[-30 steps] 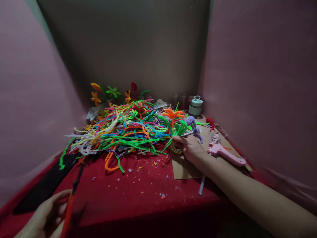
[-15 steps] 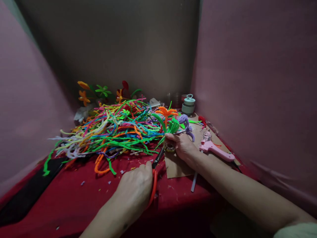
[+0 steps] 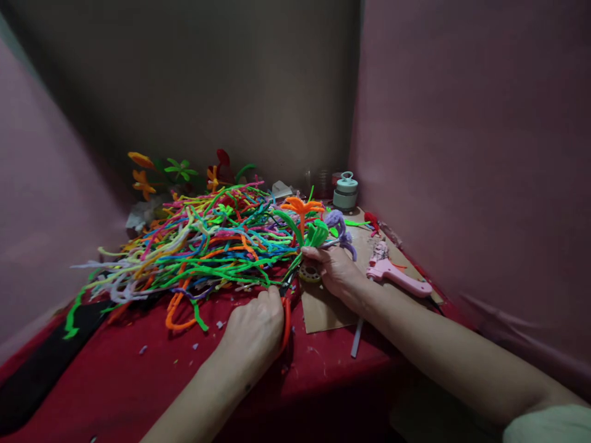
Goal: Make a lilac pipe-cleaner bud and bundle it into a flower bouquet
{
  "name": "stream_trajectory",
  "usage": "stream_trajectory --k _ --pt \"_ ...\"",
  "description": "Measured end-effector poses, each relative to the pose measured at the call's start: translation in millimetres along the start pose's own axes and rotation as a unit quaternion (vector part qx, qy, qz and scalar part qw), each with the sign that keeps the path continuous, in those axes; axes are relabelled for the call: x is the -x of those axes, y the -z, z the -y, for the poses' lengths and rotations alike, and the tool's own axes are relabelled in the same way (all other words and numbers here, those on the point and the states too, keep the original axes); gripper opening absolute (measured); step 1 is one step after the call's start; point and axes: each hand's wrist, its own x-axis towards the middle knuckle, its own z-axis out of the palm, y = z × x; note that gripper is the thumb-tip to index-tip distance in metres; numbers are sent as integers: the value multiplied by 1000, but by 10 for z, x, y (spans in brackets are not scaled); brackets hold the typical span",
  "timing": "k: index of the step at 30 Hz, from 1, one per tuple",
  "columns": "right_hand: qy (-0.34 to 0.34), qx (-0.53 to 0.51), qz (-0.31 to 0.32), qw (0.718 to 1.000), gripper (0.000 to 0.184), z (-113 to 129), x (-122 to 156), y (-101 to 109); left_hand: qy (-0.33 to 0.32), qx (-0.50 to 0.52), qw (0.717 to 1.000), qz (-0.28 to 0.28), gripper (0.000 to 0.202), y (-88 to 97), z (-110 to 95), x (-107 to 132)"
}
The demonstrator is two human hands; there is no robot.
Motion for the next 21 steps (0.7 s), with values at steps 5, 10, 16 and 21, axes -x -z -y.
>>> stream_trajectory --k 5,10,16,21 --pt "-11 -6 -17 1000 21 -1 -25 -1 4 3 1000 -4 31 -29 2 -10" --pt "-27 -10 -33 999 20 2 -47 -1 1 16 1000 7 32 -64 6 32" --pt "-23 -20 -27 999 23 5 -40 -5 7 16 1000 -9 32 -74 -36 25" --pt "-29 -27 -14 999 21 3 -37 4 16 18 999 -24 29 -25 -111 -27"
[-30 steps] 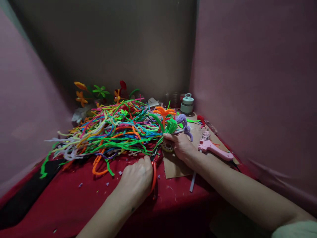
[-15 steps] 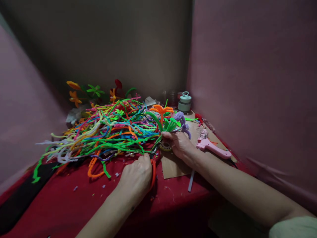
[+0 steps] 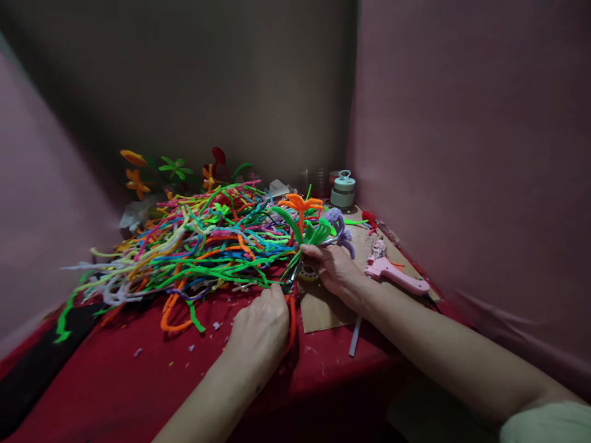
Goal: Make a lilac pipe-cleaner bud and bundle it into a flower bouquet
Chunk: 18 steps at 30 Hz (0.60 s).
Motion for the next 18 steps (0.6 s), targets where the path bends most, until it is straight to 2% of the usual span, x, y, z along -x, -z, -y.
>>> stream_trajectory --k 7,11,15,18 --pt "-5 -3 -11 1000 22 30 33 -60 -25 -17 1000 -2 37 4 -21 21" --pt "-8 -4 -27 1000 20 23 27 -61 -42 -9 999 24 41 -17 48 68" --pt "-4 -9 -46 999 20 10 -6 -19 -31 -8 997 68 43 -54 366 213" --pt "-5 -13 -48 999 20 7 -20 3 15 20 999 33 42 -101 762 358"
